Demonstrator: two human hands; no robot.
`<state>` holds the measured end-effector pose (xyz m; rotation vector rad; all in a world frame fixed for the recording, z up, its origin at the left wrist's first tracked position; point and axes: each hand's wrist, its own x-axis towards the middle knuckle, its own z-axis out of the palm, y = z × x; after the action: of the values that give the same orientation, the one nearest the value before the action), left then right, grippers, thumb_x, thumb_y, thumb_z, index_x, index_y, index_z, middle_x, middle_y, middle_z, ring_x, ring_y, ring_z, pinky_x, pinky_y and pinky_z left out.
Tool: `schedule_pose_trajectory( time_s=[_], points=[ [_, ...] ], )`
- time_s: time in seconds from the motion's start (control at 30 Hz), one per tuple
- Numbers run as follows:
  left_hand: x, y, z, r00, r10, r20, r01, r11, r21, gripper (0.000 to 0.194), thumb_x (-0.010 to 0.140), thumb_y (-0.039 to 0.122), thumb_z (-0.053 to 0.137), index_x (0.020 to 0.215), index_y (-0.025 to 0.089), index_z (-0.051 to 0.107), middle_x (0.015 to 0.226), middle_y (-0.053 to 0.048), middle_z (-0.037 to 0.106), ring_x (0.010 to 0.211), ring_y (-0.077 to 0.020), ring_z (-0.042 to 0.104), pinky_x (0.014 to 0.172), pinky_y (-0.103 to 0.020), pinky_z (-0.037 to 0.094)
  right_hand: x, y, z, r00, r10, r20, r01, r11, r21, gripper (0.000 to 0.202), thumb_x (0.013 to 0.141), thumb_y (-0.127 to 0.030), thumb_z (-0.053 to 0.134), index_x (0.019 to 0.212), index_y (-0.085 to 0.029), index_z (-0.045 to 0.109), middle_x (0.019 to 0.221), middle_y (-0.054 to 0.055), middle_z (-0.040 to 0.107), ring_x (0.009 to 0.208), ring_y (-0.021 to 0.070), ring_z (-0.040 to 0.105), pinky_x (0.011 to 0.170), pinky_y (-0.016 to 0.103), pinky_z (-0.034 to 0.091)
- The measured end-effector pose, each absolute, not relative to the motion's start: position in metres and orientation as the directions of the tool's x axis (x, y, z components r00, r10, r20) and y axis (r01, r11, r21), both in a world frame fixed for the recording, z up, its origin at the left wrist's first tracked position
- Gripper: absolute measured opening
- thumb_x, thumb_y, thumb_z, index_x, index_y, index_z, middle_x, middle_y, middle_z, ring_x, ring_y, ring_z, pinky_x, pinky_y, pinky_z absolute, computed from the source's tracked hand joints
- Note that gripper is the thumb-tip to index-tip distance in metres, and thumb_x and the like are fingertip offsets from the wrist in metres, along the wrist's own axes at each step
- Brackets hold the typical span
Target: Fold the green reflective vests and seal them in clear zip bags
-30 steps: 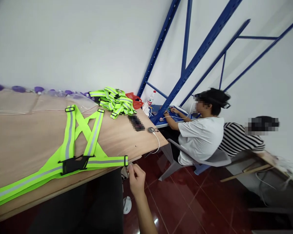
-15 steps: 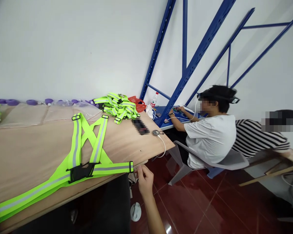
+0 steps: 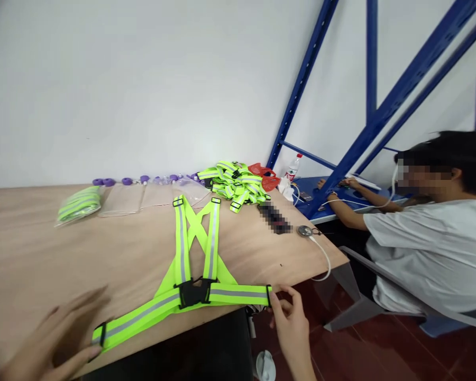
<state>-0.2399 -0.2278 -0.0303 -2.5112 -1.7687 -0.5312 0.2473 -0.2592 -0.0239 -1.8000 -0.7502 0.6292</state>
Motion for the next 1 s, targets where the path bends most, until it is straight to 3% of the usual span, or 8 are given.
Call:
schedule_pose_trajectory(
  time_s=[0.1, 0.2, 0.3, 0.43, 0.57, 0.7, 0.83, 1.0],
  points=[
    [-0.244, -0.23, -0.031, 0.296, 0.923, 0.248, 0.894, -0.358, 0.267, 0.055, 0.08, 0.057, 0.069, 0.131, 0.039, 0.06, 0.147, -0.003, 0.055, 0.133, -0.0388, 0.051, 0.111, -0.066, 0.034, 0.237, -0.258, -0.012, 0.662, 0.74, -0.121, 0.192, -0.323, -0.927, 0.076, 0.059, -0.076, 0.072, 0.107, -0.02, 0.055, 0.055, -0.001, 0.066, 0.037, 0.0176, 0.054, 0.041, 0.028, 0.041],
    [-0.235, -0.234, -0.021, 0.24, 0.944, 0.225, 0.852, -0.316, 0.417, 0.05, 0.075, 0.055, 0.076, 0.121, 0.038, 0.068, 0.142, -0.004, 0.06, 0.13, -0.0374, 0.054, 0.115, -0.065, 0.027, 0.227, -0.256, 0.0, 0.644, 0.754, -0.128, 0.194, -0.322, -0.927, 0.074, 0.06, -0.073, 0.073, 0.106, -0.017, 0.058, 0.049, -0.004, 0.06, 0.037, 0.0156, 0.05, 0.041, 0.026, 0.039],
    [-0.216, -0.236, -0.005, 0.104, 0.977, 0.185, 0.694, -0.204, 0.69, 0.046, 0.069, 0.05, 0.082, 0.11, 0.033, 0.072, 0.128, -0.006, 0.069, 0.12, -0.0352, 0.062, 0.109, -0.053, 0.043, 0.222, -0.253, 0.004, 0.646, 0.752, -0.13, 0.168, -0.307, -0.937, 0.076, 0.052, -0.07, 0.078, 0.102, -0.015, 0.062, 0.05, -0.003, 0.059, 0.036, 0.0127, 0.044, 0.039, 0.026, 0.035],
    [-0.187, -0.238, 0.009, -0.166, 0.985, -0.043, 0.161, 0.07, 0.985, 0.055, 0.055, 0.044, 0.092, 0.1, 0.024, 0.068, 0.102, -0.009, 0.076, 0.097, -0.0327, 0.072, 0.076, -0.034, 0.062, 0.22, -0.247, 0.0, 0.647, 0.762, -0.036, 0.131, -0.158, -0.979, 0.075, 0.05, -0.067, 0.082, 0.102, -0.015, 0.067, 0.068, 0.001, 0.066, 0.043, 0.0103, 0.042, 0.04, 0.026, 0.034],
    [-0.162, -0.241, 0.018, -0.229, 0.937, -0.265, -0.277, 0.198, 0.94, 0.067, 0.056, 0.037, 0.093, 0.115, 0.023, 0.064, 0.114, -0.009, 0.075, 0.108, -0.0295, 0.07, 0.079, -0.028, 0.062, 0.206, -0.248, 0.0, 0.581, 0.813, -0.05, 0.052, -0.098, -0.994, 0.072, 0.059, -0.062, 0.082, 0.112, -0.015, 0.072, 0.052, -0.007, 0.045, 0.046, 0.0101, 0.037, 0.042, 0.024, 0.029],
    [-0.138, -0.243, 0.026, -0.338, 0.884, -0.323, -0.598, 0.063, 0.799, 0.056, 0.066, 0.035, 0.087, 0.117, 0.02, 0.069, 0.134, -0.009, 0.066, 0.134, -0.0304, 0.054, 0.103, -0.034, 0.054, 0.191, -0.249, 0.005, 0.538, 0.834, -0.118, -0.136, -0.052, -0.989, 0.081, 0.064, -0.061, 0.082, 0.126, -0.01, 0.067, 0.049, -0.011, 0.031, 0.045, 0.008, 0.03, 0.043, 0.022, 0.025],
    [-0.112, -0.245, 0.029, -0.353, 0.852, -0.385, -0.709, 0.025, 0.705, 0.04, 0.076, 0.029, 0.077, 0.115, 0.021, 0.072, 0.14, -0.007, 0.062, 0.14, -0.0269, 0.047, 0.117, -0.038, 0.039, 0.186, -0.244, 0.007, 0.524, 0.841, -0.134, -0.174, -0.048, -0.983, 0.089, 0.068, -0.071, 0.075, 0.13, -0.008, 0.064, 0.047, -0.009, 0.038, 0.043, 0.0086, 0.033, 0.042, 0.022, 0.027],
    [-0.078, -0.247, 0.021, -0.326, 0.9, -0.29, -0.668, -0.002, 0.744, 0.069, 0.068, 0.024, 0.087, 0.132, 0.03, 0.062, 0.144, -0.005, 0.059, 0.144, -0.0283, 0.04, 0.122, -0.043, 0.026, 0.187, -0.243, 0.008, 0.456, 0.883, -0.107, -0.123, -0.056, -0.991, 0.093, 0.075, -0.078, 0.062, 0.14, -0.011, 0.056, 0.05, -0.005, 0.051, 0.042, 0.011, 0.038, 0.04, 0.022, 0.03]
  ],
)
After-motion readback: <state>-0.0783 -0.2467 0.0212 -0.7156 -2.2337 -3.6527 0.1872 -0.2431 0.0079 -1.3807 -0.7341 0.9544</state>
